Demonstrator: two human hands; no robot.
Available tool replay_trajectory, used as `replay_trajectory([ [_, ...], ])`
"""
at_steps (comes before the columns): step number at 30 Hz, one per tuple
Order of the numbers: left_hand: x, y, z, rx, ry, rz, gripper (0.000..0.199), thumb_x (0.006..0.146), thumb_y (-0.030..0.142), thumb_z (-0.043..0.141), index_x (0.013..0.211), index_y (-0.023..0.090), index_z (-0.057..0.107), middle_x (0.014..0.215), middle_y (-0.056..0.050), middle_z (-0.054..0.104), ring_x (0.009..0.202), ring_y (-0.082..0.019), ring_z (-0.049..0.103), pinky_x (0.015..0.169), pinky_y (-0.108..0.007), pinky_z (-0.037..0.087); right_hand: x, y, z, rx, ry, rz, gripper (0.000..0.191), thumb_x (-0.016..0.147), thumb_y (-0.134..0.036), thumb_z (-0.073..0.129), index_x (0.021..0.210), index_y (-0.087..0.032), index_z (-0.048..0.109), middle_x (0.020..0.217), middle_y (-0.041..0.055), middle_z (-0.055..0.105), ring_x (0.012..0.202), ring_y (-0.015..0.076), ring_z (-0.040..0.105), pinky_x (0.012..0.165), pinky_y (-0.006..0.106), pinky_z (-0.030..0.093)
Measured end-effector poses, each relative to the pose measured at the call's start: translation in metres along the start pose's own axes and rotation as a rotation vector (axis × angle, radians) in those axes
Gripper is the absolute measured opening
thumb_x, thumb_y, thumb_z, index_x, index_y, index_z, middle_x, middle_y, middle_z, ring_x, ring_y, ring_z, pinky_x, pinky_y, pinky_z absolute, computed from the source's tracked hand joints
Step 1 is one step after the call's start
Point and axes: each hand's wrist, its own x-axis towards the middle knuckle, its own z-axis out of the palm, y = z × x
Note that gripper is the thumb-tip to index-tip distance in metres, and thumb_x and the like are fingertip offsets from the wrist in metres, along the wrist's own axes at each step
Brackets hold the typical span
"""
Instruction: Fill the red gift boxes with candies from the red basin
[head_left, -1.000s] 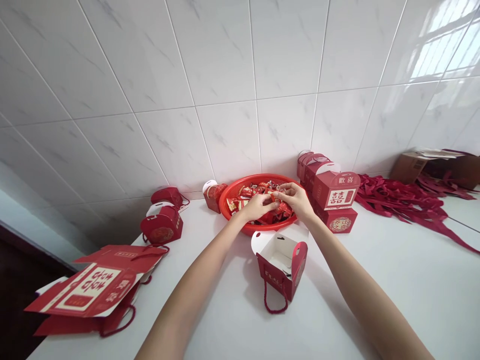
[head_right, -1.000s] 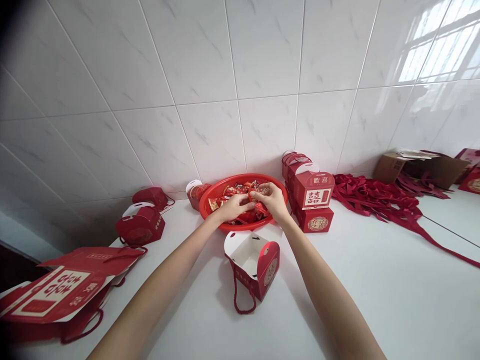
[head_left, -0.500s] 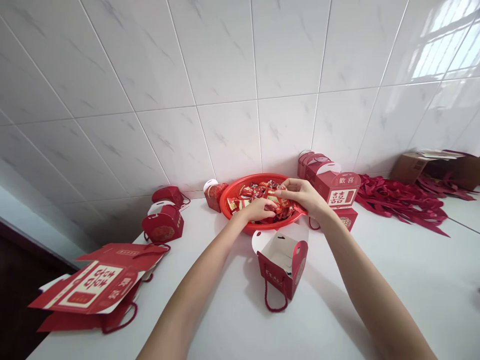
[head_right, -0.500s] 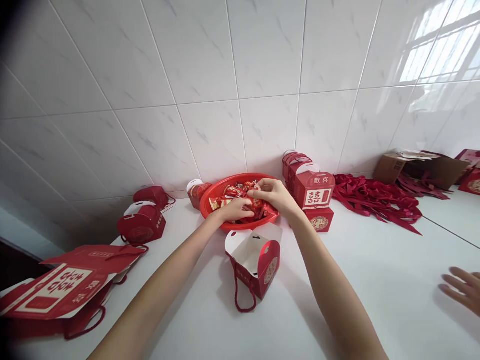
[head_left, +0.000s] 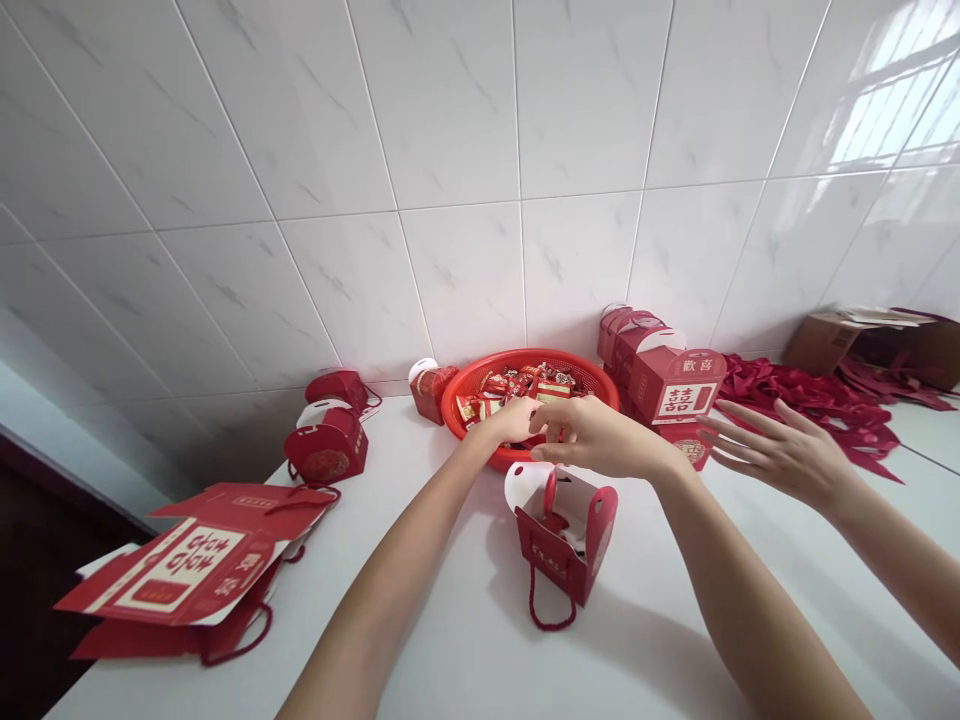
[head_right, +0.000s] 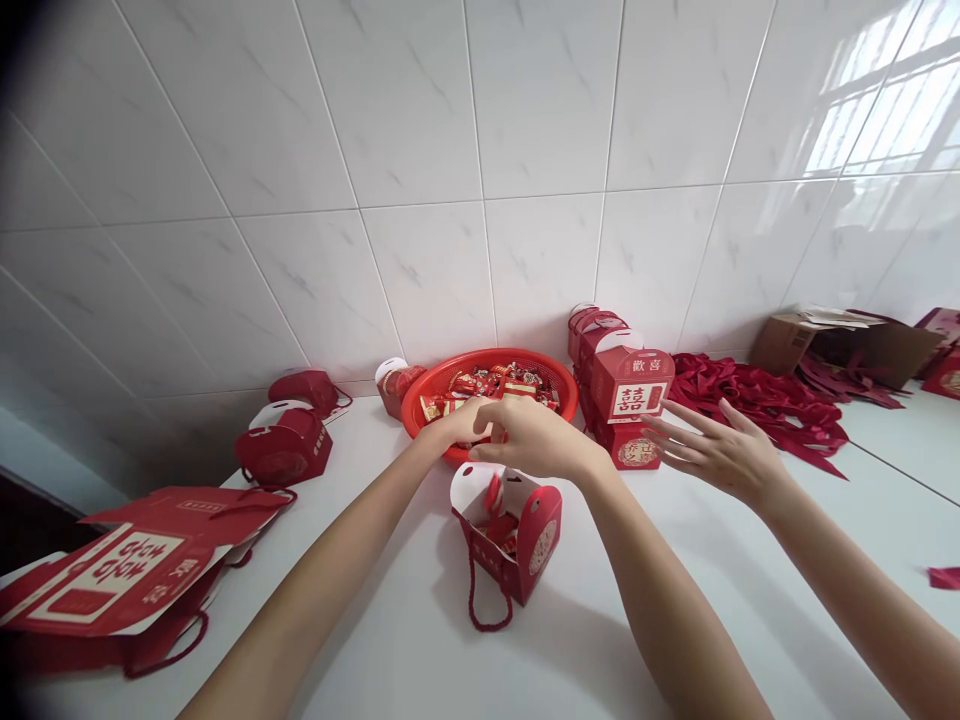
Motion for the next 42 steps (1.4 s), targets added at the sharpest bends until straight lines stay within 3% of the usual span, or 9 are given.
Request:
replay_trajectory([
  [8,0.005,-0.01,0.002,0.046,0.1,-0.091,0.039,0.075,0.007,0.05,0.106,0.014,0.073,0.1,-0.01,0.075,0.088,-0.025,0.069,0.083,-0.035,0.053,-0.004,0.009,-0.016,0.075,0.448,0.035,0.013,0.083,-0.034,0.065,0.083,-0.022,0.071,0.081,0.005,0.073,0.071,0.0202,0.064,0.065,0.032,0.046],
  [14,0.008,-0.014,0.002,0.196,0.167,-0.19,0.051,0.077,0.01,0.058,0.128,0.01,0.063,0.138,-0.02,0.06,0.131,-0.034,0.054,0.108,-0.042,0.043,0.019,0.052,-0.011,0.097,0.65,0.127,0.018,0.081,-0.033,0.064,0.095,-0.021,0.069,0.09,0.0078,0.073,0.084,0.0237,0.068,0.075,0.036,0.051],
  [19,0.005,-0.013,0.002,0.228,0.082,-0.291,0.053,0.08,0.014,0.061,0.133,0.01,0.058,0.145,-0.023,0.053,0.135,-0.036,0.05,0.106,-0.041,0.044,0.031,0.09,0.01,0.048,0.496,0.259,0.037,0.08,-0.031,0.062,0.116,-0.023,0.066,0.109,0.0099,0.074,0.101,0.0283,0.067,0.087,0.04,0.051],
  [23,0.002,-0.009,0.0,0.226,0.054,-0.31,0.058,0.081,0.012,0.058,0.139,0.014,0.054,0.142,-0.02,0.057,0.129,-0.033,0.056,0.1,-0.038,0.048,-0.025,0.123,0.017,0.084,0.494,0.343,0.049,0.091,-0.036,0.047,0.138,-0.025,0.054,0.124,0.0122,0.07,0.117,0.0319,0.063,0.09,0.043,0.05],
  [27,0.001,-0.006,-0.002,0.233,0.056,-0.33,0.063,0.081,0.01,0.058,0.144,0.015,0.05,0.141,-0.02,0.058,0.129,-0.034,0.056,0.1,-0.038,0.048,-0.087,0.162,-0.008,0.21,0.363,0.39,0.059,0.097,-0.031,0.017,0.151,-0.028,0.041,0.149,0.0055,0.054,0.136,0.0289,0.052,0.1,0.045,0.048],
  [31,0.001,-0.005,-0.002,0.227,0.088,-0.322,0.067,0.081,0.009,0.06,0.146,0.018,0.05,0.14,-0.017,0.06,0.129,-0.033,0.055,0.101,-0.038,0.048,-0.095,0.183,-0.043,0.064,0.13,0.404,0.063,0.091,-0.023,0.027,0.15,-0.031,0.046,0.139,-0.0011,0.063,0.138,0.0295,0.05,0.107,0.047,0.043],
  [34,0.001,-0.004,-0.002,0.225,0.126,-0.29,0.058,0.078,0.01,0.065,0.135,0.021,0.062,0.133,-0.013,0.066,0.133,-0.032,0.051,0.104,-0.038,0.046,-0.095,0.187,-0.053,-0.115,0.179,0.34,0.062,0.089,-0.018,0.027,0.141,-0.032,0.058,0.131,-0.0027,0.068,0.131,0.0285,0.057,0.105,0.045,0.046],
  [39,0.001,-0.002,-0.001,0.262,0.168,-0.215,0.045,0.075,0.017,0.071,0.12,0.021,0.073,0.131,-0.013,0.066,0.132,-0.036,0.051,0.107,-0.043,0.045,-0.125,0.187,-0.056,-0.369,0.53,0.239,0.052,0.085,-0.017,0.038,0.115,-0.031,0.077,0.098,-0.0004,0.079,0.095,0.0269,0.074,0.079,0.037,0.056],
  [42,0.002,-0.003,-0.001,0.175,0.158,-0.092,0.039,0.076,0.01,0.064,0.112,0.019,0.077,0.12,-0.01,0.072,0.12,-0.029,0.061,0.102,-0.036,0.049,-0.134,0.172,-0.06,-0.391,0.335,0.315,0.056,0.082,-0.017,0.043,0.13,-0.027,0.07,0.104,0.005,0.079,0.102,0.0285,0.072,0.082,0.036,0.054],
])
